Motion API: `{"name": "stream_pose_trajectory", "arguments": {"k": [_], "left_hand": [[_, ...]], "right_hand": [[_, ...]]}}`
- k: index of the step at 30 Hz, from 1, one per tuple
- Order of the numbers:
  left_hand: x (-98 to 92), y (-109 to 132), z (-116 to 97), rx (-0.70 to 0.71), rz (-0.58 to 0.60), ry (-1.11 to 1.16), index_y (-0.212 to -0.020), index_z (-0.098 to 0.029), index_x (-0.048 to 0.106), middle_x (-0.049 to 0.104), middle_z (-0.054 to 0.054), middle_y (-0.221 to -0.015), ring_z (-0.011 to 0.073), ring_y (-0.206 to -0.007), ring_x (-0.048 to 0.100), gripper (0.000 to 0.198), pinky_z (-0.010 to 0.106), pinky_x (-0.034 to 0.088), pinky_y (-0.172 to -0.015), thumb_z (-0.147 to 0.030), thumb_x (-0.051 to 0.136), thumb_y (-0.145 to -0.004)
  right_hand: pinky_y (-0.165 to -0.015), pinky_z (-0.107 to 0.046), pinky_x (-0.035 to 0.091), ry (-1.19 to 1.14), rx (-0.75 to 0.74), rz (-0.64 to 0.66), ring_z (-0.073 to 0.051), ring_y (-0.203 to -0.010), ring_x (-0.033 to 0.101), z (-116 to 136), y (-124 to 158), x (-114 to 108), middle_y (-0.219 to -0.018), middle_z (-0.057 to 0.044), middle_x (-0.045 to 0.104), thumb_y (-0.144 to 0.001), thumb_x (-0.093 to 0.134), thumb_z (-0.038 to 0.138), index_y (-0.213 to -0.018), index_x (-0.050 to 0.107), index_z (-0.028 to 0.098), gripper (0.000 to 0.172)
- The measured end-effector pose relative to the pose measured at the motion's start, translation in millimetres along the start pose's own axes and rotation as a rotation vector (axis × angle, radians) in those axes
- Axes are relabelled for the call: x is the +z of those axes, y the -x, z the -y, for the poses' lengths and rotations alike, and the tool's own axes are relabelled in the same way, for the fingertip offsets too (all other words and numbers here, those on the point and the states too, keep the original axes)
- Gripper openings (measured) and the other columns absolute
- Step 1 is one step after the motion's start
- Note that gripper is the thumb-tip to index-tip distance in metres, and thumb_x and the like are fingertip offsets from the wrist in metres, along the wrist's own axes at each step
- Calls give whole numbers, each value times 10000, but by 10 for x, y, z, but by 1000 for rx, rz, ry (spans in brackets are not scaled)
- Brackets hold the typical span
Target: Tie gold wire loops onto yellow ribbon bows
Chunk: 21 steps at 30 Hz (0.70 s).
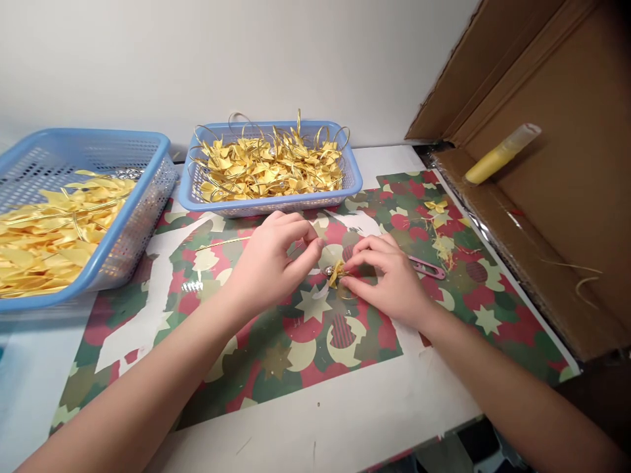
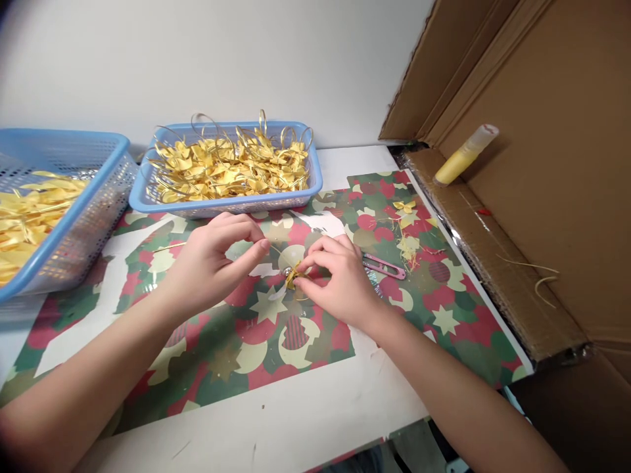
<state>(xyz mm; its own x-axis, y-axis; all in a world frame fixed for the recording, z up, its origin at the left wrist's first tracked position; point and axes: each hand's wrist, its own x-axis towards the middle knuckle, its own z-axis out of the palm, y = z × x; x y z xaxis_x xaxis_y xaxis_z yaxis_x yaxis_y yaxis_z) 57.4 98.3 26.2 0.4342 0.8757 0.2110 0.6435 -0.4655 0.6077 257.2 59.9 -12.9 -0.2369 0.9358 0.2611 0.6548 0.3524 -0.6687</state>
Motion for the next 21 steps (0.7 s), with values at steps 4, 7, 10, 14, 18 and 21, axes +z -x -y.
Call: {"name": "stream_pose_trajectory", "arguments": {"k": [4, 7, 10, 14, 18, 21], "left_hand": [[-10, 10, -32, 10, -3, 11, -649, -201, 514, 614, 22, -710, 195, -763, 509, 250, 320, 412, -727, -264, 478, -889], [-34, 27, -61, -25, 10, 75, -655, -197, 512, 584, -4, -654, 165, -688, 495, 249, 284, 397, -654, -252, 487, -897], [-60, 44, -96, -82, 81, 201, -683, -194, 516, 519, -28, -605, 127, -585, 445, 255, 246, 359, -549, -266, 468, -923], [-80, 55, -134, -89, 105, 260, -690, -188, 517, 492, -22, -622, 120, -590, 425, 262, 233, 350, -535, -276, 464, -930], [-93, 57, -154, -94, 79, 277, -673, -185, 496, 486, -22, -628, 116, -592, 414, 268, 237, 346, -538, -263, 466, -928], [-101, 57, -172, -90, 88, 284, -677, -182, 510, 497, -21, -629, 114, -588, 416, 266, 236, 345, -535, -257, 467, -929]], "right_hand": [[-831, -407, 409, 50, -2, 0, -209, -864, 543, 22, 3, 60, -846, -20, 663, -765, 743, 168, -701, 682, 225, 105], [-827, -401, 399, 66, -16, -1, -203, -856, 540, 21, 6, 79, -839, -16, 661, -774, 730, 154, -704, 690, 225, 107], [-833, -401, 394, 62, -16, 10, -204, -866, 536, 14, 9, 84, -841, -15, 659, -780, 727, 152, -714, 699, 224, 102], [-845, -407, 384, 60, -2, 28, -208, -875, 531, 0, 11, 103, -850, -10, 661, -789, 719, 149, -738, 710, 233, 99], [-832, -397, 379, 74, -19, 23, -203, -869, 527, -18, 13, 134, -849, -11, 655, -791, 710, 136, -753, 712, 232, 104], [-822, -389, 380, 79, -37, 5, -198, -862, 522, -31, 15, 157, -846, -15, 651, -790, 702, 122, -749, 707, 223, 109]]}}
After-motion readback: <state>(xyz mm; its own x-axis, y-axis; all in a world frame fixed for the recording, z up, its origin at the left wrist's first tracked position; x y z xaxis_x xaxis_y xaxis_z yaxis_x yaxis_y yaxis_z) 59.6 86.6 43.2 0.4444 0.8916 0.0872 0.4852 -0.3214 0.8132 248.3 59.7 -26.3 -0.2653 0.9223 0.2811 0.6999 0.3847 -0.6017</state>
